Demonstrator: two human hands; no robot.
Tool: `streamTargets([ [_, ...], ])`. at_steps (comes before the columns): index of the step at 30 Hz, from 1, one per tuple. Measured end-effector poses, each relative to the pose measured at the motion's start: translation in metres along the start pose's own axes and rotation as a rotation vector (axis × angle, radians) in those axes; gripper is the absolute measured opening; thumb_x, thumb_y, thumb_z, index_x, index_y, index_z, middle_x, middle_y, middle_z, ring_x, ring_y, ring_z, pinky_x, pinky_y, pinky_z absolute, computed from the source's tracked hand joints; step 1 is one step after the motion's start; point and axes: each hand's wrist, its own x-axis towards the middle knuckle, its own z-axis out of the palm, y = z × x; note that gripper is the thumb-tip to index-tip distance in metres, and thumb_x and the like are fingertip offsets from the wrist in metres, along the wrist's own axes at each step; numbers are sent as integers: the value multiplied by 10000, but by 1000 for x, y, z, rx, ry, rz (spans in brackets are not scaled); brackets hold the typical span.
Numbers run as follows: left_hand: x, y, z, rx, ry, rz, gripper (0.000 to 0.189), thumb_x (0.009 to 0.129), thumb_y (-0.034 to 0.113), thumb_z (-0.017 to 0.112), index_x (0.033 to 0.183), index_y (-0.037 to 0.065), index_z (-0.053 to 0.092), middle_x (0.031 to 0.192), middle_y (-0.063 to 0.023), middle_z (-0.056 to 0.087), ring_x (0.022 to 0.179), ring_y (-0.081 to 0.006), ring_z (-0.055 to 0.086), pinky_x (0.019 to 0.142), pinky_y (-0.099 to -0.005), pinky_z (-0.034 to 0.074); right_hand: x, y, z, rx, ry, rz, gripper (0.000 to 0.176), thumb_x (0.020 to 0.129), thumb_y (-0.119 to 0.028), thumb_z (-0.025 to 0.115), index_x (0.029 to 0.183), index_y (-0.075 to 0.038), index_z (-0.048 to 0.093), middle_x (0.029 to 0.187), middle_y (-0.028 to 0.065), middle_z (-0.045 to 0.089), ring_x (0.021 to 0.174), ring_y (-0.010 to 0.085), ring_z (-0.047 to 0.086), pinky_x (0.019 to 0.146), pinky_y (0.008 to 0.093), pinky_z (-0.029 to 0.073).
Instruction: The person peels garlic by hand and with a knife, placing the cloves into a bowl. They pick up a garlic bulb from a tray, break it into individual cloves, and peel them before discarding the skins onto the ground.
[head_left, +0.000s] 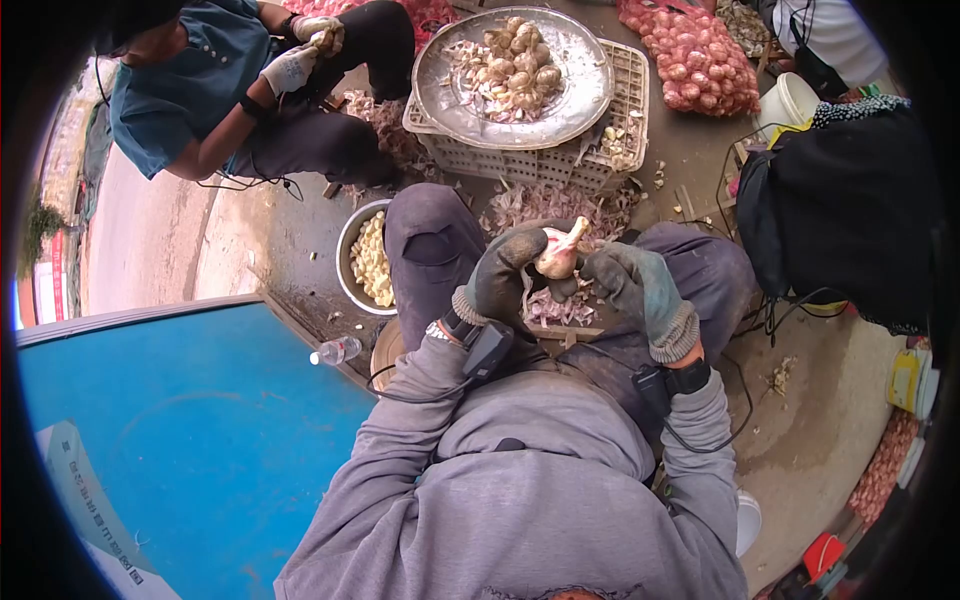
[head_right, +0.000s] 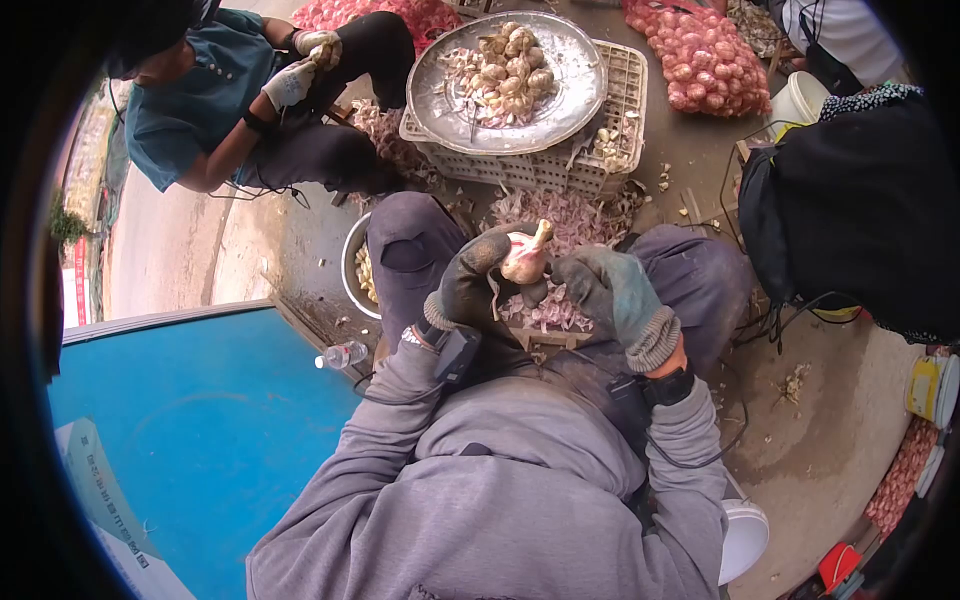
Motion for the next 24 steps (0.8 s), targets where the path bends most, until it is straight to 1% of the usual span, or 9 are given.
streamTargets([
  [7,0,3,1,2,26,-23,605,1006,303,631,1466,-46,450,1258,-141,641,1087,-213,644,986,-403,518,4,-28,2,-37,-56,140,458,1041,-411,590,994,28,713,704,3,582,647,91,522,578,279,439],
  [9,4,4,5,201,24,5,552,1009,269,622,1447,-35,483,1278,-126,638,1120,-190,635,1027,-383,502,5,-32,1,-20,-62,175,464,1040,-419,587,998,25,715,690,2,570,636,93,515,570,282,433],
  [10,1,8,9,669,-88,259,506,1016,255,604,1424,-31,515,1278,-110,643,1114,-183,637,1028,-369,501,7,-33,0,-57,-75,214,449,1037,-411,596,1012,19,722,700,14,602,645,94,533,586,283,450],
  [14,0,11,10,686,-76,230,513,1017,293,603,1403,-38,533,1261,-110,655,1122,-169,627,1002,-357,515,14,-47,3,-103,-110,172,395,1026,-376,627,1056,-1,745,774,62,716,693,98,612,650,289,508],
  [16,5,5,8,568,106,119,451,1036,296,545,1334,-39,594,1159,-101,692,1051,-164,646,942,-324,517,15,-37,11,-46,-113,141,378,1021,-362,638,1057,-2,750,808,69,738,715,99,634,672,290,520],
  [20,-2,8,20,167,128,15,493,1011,319,590,1315,-70,591,1112,-126,700,906,-170,681,820,-334,565,7,-28,19,-183,0,-61,306,996,-300,677,989,-7,765,801,111,735,694,157,675,665,322,523],
  [21,-2,10,21,167,95,6,525,994,340,620,1320,-71,586,1105,-121,702,940,-173,684,835,-331,562,6,-30,20,-272,31,-151,289,991,-284,684,977,-6,764,786,117,726,680,165,671,651,329,517],
  [23,-2,11,18,681,75,131,471,1017,307,585,1304,-66,607,1123,-117,705,986,-170,677,858,-332,551,-3,-43,20,-262,18,-82,282,975,-276,710,943,0,760,742,99,698,655,149,643,620,330,498],
  [24,0,8,16,536,110,120,443,1026,288,564,1291,-62,621,1134,-115,706,1005,-169,671,874,-331,544,-7,-49,21,-181,20,-11,283,968,-278,719,925,-1,760,732,91,687,654,141,632,613,327,492],
])
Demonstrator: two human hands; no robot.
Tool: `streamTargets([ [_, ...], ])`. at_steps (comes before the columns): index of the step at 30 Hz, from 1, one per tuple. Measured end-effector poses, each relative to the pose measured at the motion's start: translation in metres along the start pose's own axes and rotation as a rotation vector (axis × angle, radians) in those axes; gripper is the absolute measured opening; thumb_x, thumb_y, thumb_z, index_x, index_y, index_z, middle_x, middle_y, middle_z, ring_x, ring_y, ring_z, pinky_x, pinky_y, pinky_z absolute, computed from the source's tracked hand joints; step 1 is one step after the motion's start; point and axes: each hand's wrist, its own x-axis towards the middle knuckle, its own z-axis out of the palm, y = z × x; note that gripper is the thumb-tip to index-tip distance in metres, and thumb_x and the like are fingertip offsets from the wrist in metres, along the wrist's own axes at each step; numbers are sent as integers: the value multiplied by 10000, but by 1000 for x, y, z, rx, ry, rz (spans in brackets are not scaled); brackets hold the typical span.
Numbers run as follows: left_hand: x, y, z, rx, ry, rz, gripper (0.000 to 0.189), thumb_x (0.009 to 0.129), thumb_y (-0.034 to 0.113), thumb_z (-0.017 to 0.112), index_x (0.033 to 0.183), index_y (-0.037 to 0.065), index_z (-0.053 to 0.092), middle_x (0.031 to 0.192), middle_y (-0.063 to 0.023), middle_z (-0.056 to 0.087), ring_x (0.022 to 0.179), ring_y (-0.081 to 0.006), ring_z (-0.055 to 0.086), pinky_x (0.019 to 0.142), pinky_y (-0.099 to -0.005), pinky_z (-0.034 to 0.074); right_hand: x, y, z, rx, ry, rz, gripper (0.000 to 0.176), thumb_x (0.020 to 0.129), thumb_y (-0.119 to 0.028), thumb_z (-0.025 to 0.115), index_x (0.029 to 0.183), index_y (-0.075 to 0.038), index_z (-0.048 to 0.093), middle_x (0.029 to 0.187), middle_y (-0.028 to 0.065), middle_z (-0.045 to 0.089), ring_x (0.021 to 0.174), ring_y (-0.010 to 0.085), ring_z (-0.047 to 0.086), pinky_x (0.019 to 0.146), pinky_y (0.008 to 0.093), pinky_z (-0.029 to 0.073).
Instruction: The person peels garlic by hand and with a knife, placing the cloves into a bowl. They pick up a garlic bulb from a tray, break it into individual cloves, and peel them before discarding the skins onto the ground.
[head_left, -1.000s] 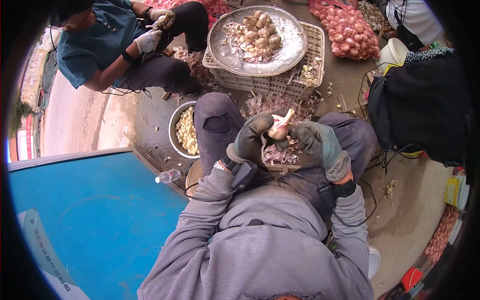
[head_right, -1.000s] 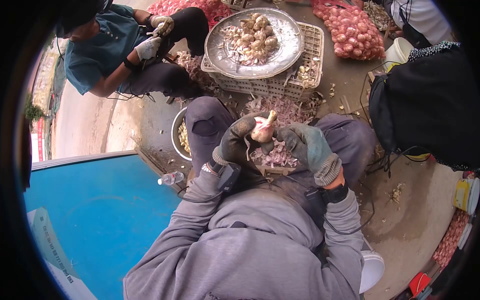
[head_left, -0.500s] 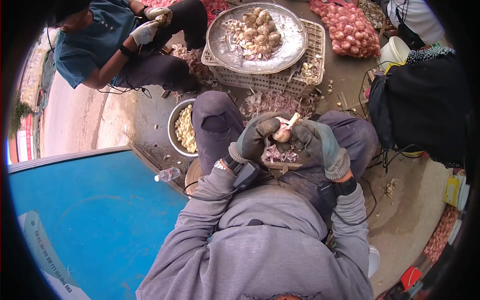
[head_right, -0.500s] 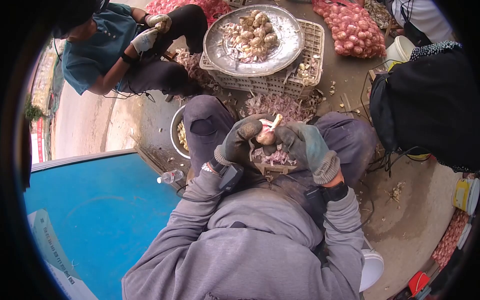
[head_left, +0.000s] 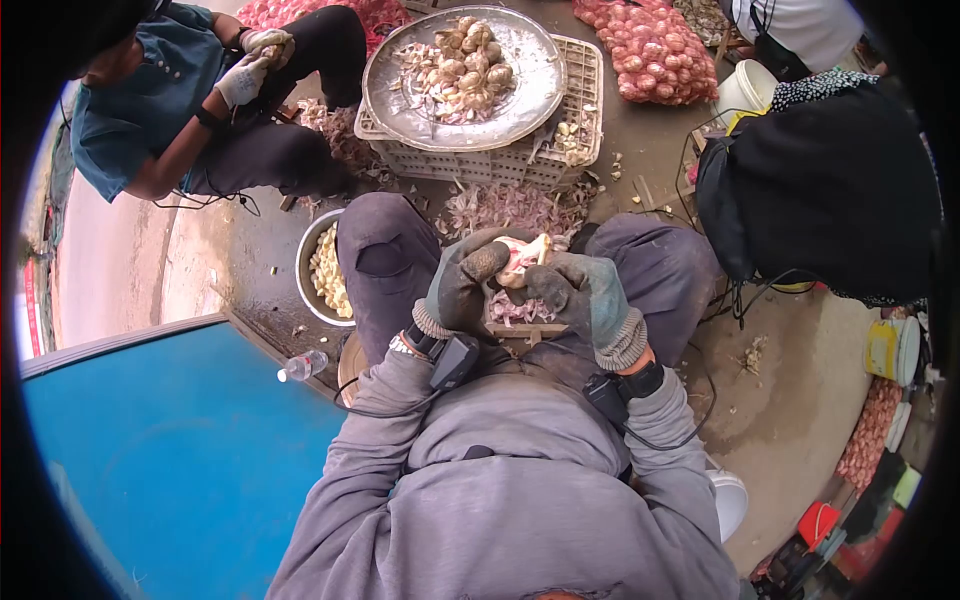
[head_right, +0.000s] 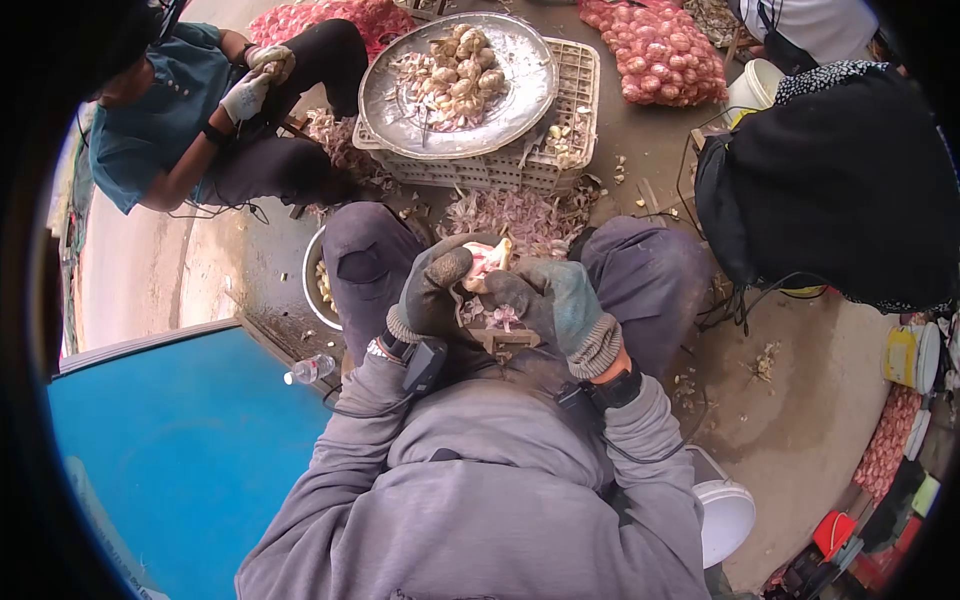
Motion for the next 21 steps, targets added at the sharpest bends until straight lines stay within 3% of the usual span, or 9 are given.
streamTargets([
  [3,6,-3,0,26,24,50,406,1045,266,532,1270,-53,642,1166,-111,706,1012,-159,659,900,-323,533,-6,5,8,102,-23,82,303,951,-288,742,871,4,754,700,67,656,657,121,608,606,309,487],
  [5,7,-2,1,233,7,330,414,1046,285,538,1278,-45,630,1129,-103,707,984,-146,657,879,-318,540,-4,-6,9,63,-98,24,295,944,-276,748,851,4,750,679,71,645,650,125,612,607,314,490],
  [6,6,-1,2,242,10,328,414,1046,285,538,1278,-45,630,1129,-103,707,984,-146,657,879,-318,540,-5,-3,13,23,-103,-29,274,922,-271,760,830,-14,741,674,101,647,634,199,644,605,349,499],
  [8,3,0,5,-373,81,-74,414,1049,293,534,1280,-40,619,1073,-96,703,926,-143,659,844,-303,550,-8,-3,18,-75,-136,-94,267,909,-274,766,821,-24,734,688,119,653,646,249,652,608,368,502],
  [11,2,-10,-1,-494,81,-110,548,987,349,655,1383,-8,534,1126,-139,669,960,-239,674,837,-419,579,-6,-2,15,-262,-200,-187,243,895,-270,774,858,-34,729,734,139,673,673,293,669,625,380,516],
  [14,5,-13,-6,-561,180,-44,538,1009,390,601,1348,-24,552,1100,-159,688,891,-252,680,803,-397,567,-4,8,3,-421,-258,-253,236,893,-258,780,951,-35,731,796,144,700,701,281,689,653,363,536],
  [16,6,-17,-10,-521,145,-28,544,1014,386,592,1343,-46,551,1136,-170,687,947,-266,689,836,-401,569,-3,23,-5,-93,-49,118,241,913,-198,775,1062,-15,730,866,115,732,764,159,696,700,306,551],
  [17,7,-20,-9,-492,142,-30,548,1016,379,591,1344,-58,548,1159,-176,685,984,-272,692,853,-403,572,0,29,-10,109,16,104,280,935,-156,763,1151,15,709,914,72,734,839,97,656,732,269,548],
  [21,5,-24,-5,-458,-132,-119,544,1037,349,576,1371,-79,534,1232,-182,670,1081,-264,683,960,-405,564,13,5,-22,339,48,130,311,959,-160,742,1195,33,678,918,29,717,803,73,637,692,240,531],
])
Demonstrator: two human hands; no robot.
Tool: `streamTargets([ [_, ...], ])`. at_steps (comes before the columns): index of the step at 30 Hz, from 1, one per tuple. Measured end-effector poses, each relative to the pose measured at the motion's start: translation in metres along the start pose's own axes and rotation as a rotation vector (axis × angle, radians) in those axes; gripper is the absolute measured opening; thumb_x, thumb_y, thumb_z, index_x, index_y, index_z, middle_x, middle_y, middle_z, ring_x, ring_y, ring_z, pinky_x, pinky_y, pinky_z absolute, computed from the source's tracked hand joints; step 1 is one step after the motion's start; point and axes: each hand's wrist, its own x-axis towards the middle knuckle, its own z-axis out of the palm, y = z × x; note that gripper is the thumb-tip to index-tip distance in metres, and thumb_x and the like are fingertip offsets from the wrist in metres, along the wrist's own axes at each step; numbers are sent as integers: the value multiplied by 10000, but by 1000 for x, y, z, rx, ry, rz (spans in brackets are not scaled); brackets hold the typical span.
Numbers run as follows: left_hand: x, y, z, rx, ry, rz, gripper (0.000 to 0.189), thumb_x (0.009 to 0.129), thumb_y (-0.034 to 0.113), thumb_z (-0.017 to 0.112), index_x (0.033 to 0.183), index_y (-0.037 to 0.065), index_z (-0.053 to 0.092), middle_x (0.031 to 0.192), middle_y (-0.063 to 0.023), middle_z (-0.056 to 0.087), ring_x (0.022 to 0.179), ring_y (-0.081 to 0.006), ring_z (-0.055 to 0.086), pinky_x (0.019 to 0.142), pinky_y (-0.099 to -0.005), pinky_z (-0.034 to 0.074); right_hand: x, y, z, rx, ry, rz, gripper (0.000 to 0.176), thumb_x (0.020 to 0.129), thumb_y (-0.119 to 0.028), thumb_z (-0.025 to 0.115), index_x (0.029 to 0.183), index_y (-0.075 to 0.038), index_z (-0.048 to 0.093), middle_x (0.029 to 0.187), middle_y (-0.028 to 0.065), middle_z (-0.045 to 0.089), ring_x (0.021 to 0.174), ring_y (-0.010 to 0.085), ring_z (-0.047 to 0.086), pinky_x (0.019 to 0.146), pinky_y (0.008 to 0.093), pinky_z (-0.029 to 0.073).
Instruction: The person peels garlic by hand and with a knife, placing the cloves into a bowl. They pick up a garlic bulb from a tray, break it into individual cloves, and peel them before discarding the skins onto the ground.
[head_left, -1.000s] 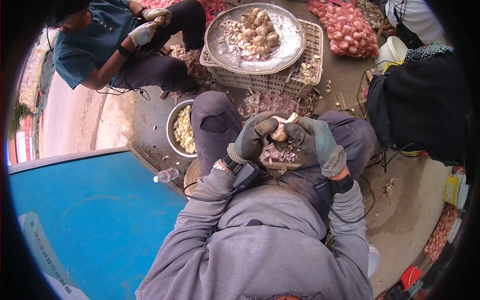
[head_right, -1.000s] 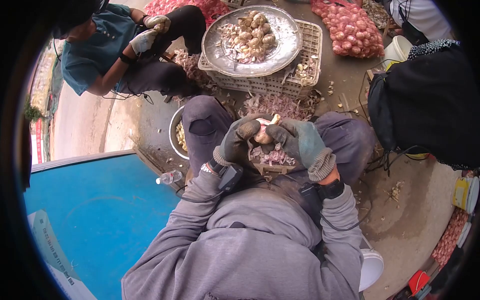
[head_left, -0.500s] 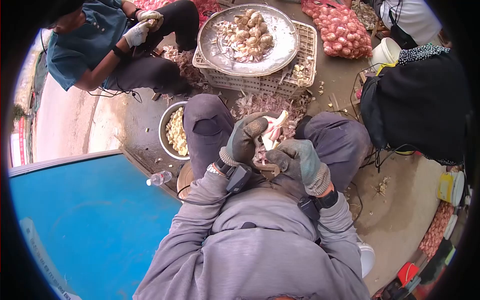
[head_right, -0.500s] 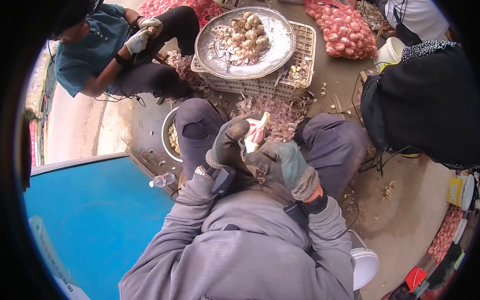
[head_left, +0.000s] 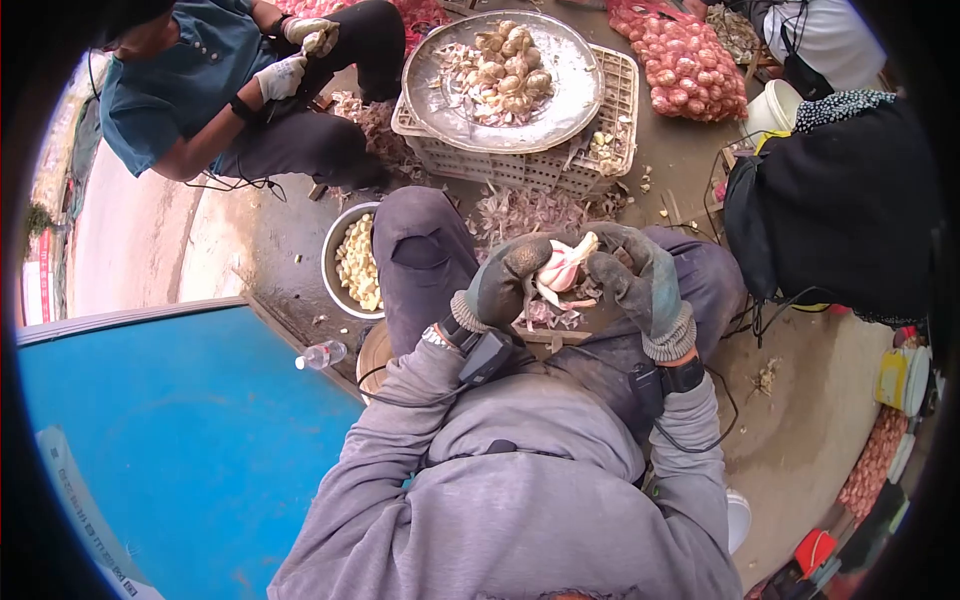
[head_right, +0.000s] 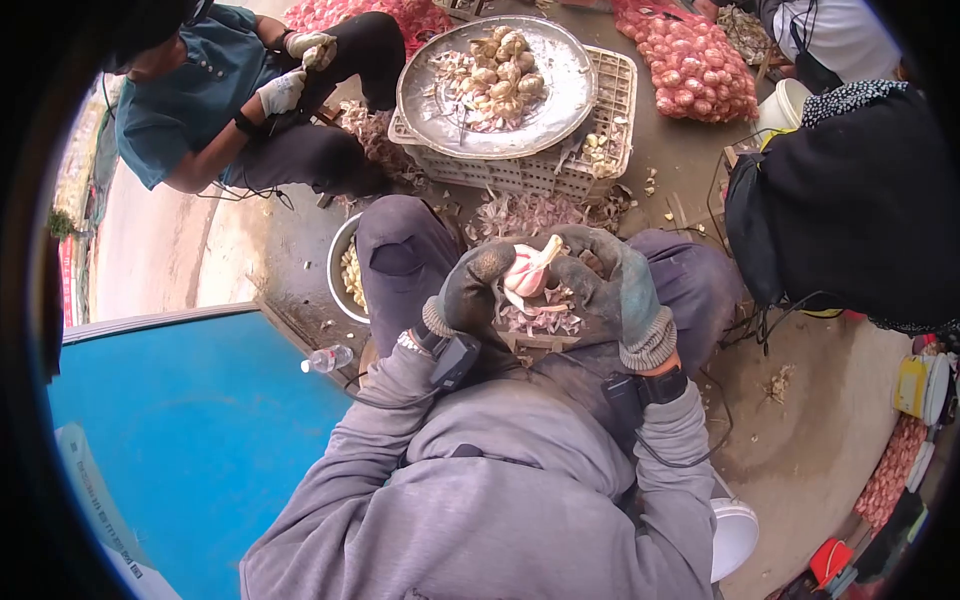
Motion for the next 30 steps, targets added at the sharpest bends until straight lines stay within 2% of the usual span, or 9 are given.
streamTargets([
  [4,-1,-11,1,-285,-19,-93,545,1038,341,578,1389,-72,524,1241,-178,668,1075,-252,684,962,-404,564,4,9,-3,79,-91,77,280,976,-153,719,1191,21,677,846,-1,692,672,21,584,564,184,458],
  [5,0,-10,-1,-88,-2,-25,570,1032,347,589,1411,-71,509,1262,-164,659,1106,-244,667,994,-402,539,3,13,0,116,-34,63,242,977,-158,719,1152,5,684,814,-11,677,607,7,547,507,170,407],
  [9,4,0,18,249,84,33,580,1026,284,592,1471,-57,446,1375,-131,588,1230,-237,591,1052,-417,486,4,8,5,95,56,115,237,978,-184,722,1115,5,683,820,-3,682,608,15,556,503,181,420],
  [12,2,-4,14,103,75,-13,569,1019,231,587,1493,-37,422,1392,-130,572,1251,-236,578,1052,-416,488,5,7,6,146,57,75,276,997,-243,685,1103,12,691,771,-5,645,592,44,550,530,197,432],
  [16,1,1,15,15,85,-27,588,994,213,610,1491,-33,416,1301,-156,607,1088,-235,629,940,-394,529,7,4,9,93,11,102,300,1011,-265,671,1127,12,671,813,2,651,612,47,557,541,199,450],
  [22,-1,11,11,58,108,-15,570,999,250,596,1467,-41,450,1197,-154,647,989,-227,641,886,-379,536,-1,17,-11,69,-37,-5,339,1041,-292,625,1158,23,669,869,-14,653,669,31,537,590,203,459],
  [24,0,12,11,90,108,-9,575,997,269,601,1459,-43,458,1193,-161,650,966,-226,642,870,-371,536,-5,17,-14,-159,-90,69,504,1026,-484,595,1155,-3,668,817,-12,605,663,53,555,587,209,459],
  [28,0,10,14,3,81,15,585,989,334,617,1418,-45,496,1143,-167,660,887,-216,638,813,-342,529,-13,11,-13,-200,-57,-47,485,1025,-483,598,1143,-19,677,809,-21,598,667,51,553,603,211,464],
  [30,0,14,21,-34,103,11,579,986,346,619,1400,-44,512,1107,-158,660,866,-212,633,794,-340,522,-15,8,-14,-130,-77,84,423,1043,-426,590,1095,-20,700,805,-28,604,671,47,540,611,212,453],
])
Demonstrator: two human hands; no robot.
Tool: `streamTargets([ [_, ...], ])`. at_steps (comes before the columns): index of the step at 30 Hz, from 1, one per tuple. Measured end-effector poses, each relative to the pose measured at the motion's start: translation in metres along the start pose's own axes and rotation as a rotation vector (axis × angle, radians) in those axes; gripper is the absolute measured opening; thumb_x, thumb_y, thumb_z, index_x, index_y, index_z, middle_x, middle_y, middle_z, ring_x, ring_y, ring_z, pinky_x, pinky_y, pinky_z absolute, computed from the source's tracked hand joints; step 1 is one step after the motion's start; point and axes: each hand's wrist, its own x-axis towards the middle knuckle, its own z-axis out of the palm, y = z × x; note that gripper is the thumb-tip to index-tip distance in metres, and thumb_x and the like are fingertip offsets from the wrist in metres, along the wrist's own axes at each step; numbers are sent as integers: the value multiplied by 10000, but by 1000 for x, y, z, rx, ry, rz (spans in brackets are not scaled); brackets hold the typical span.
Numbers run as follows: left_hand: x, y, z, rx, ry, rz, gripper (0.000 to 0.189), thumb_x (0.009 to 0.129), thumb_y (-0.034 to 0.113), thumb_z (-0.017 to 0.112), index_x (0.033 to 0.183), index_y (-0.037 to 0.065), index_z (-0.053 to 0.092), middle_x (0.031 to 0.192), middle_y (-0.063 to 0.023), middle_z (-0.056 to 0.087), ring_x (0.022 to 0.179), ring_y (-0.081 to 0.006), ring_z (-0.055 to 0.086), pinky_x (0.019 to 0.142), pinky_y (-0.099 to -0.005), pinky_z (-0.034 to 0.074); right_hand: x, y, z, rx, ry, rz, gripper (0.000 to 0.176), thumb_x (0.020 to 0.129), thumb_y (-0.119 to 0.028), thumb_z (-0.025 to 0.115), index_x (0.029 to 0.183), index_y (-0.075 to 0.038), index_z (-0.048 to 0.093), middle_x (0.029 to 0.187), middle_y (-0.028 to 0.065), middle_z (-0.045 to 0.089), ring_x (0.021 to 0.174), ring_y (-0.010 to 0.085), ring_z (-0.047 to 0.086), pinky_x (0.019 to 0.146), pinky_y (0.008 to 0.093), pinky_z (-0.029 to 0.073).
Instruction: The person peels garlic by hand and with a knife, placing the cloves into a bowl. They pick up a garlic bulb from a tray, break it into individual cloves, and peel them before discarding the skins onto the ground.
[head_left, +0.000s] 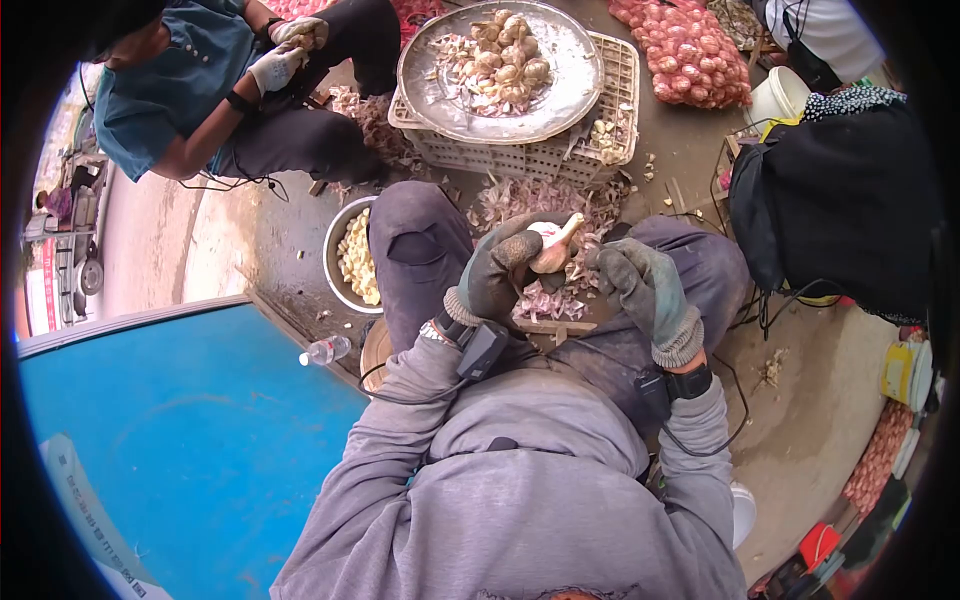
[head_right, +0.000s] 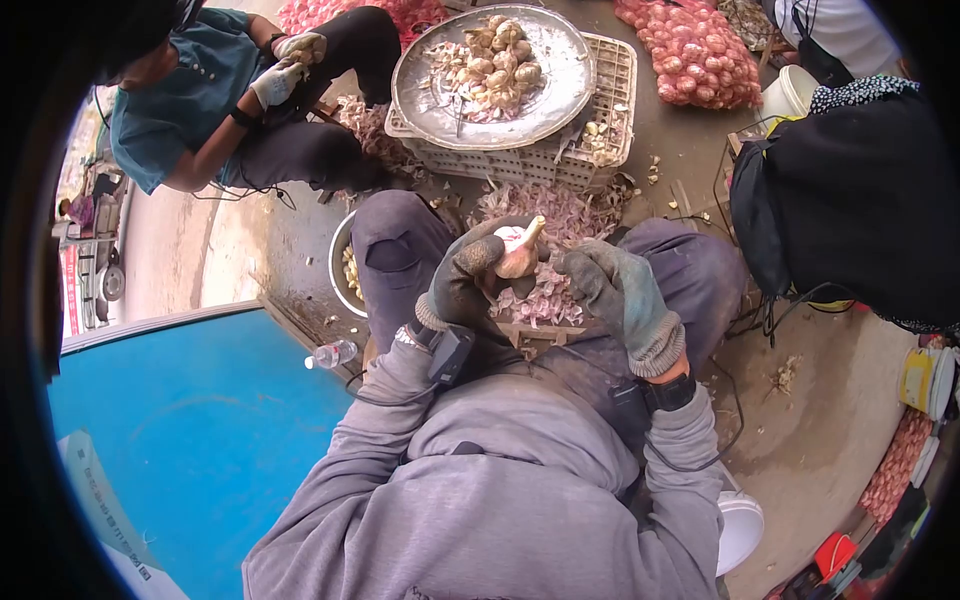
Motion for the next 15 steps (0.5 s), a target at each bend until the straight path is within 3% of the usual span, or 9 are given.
streamTargets([
  [6,0,-1,3,48,31,-9,568,978,346,629,1375,-47,529,1038,-137,656,835,-211,624,758,-349,517,7,13,6,-260,58,-234,343,1050,-313,595,1008,6,713,774,42,638,686,94,551,627,273,466],
  [10,-2,-1,5,6,44,-20,555,982,328,625,1371,-57,528,1041,-143,662,831,-216,632,750,-358,524,9,13,5,-261,31,-252,342,1042,-311,606,1005,15,700,763,67,637,679,117,566,630,297,481],
  [12,-2,-1,7,-41,30,-42,548,985,321,623,1369,-59,532,1041,-144,663,828,-216,634,738,-359,527,10,9,1,-315,-37,-244,258,1015,-212,654,983,34,721,742,45,613,673,93,555,645,269,480],
  [13,-2,-1,7,-89,14,-63,540,988,314,620,1367,-61,536,1042,-144,664,826,-216,636,727,-360,530,11,11,0,-313,-38,-242,258,1015,-212,654,983,34,721,742,45,613,673,93,555,645,269,480],
  [15,-3,-3,2,-125,12,-99,534,990,304,618,1369,-63,536,1051,-149,668,836,-217,644,719,-360,538,14,16,-1,-197,-121,-121,398,1028,-384,625,948,-1,700,728,23,638,643,89,541,595,273,458],
])
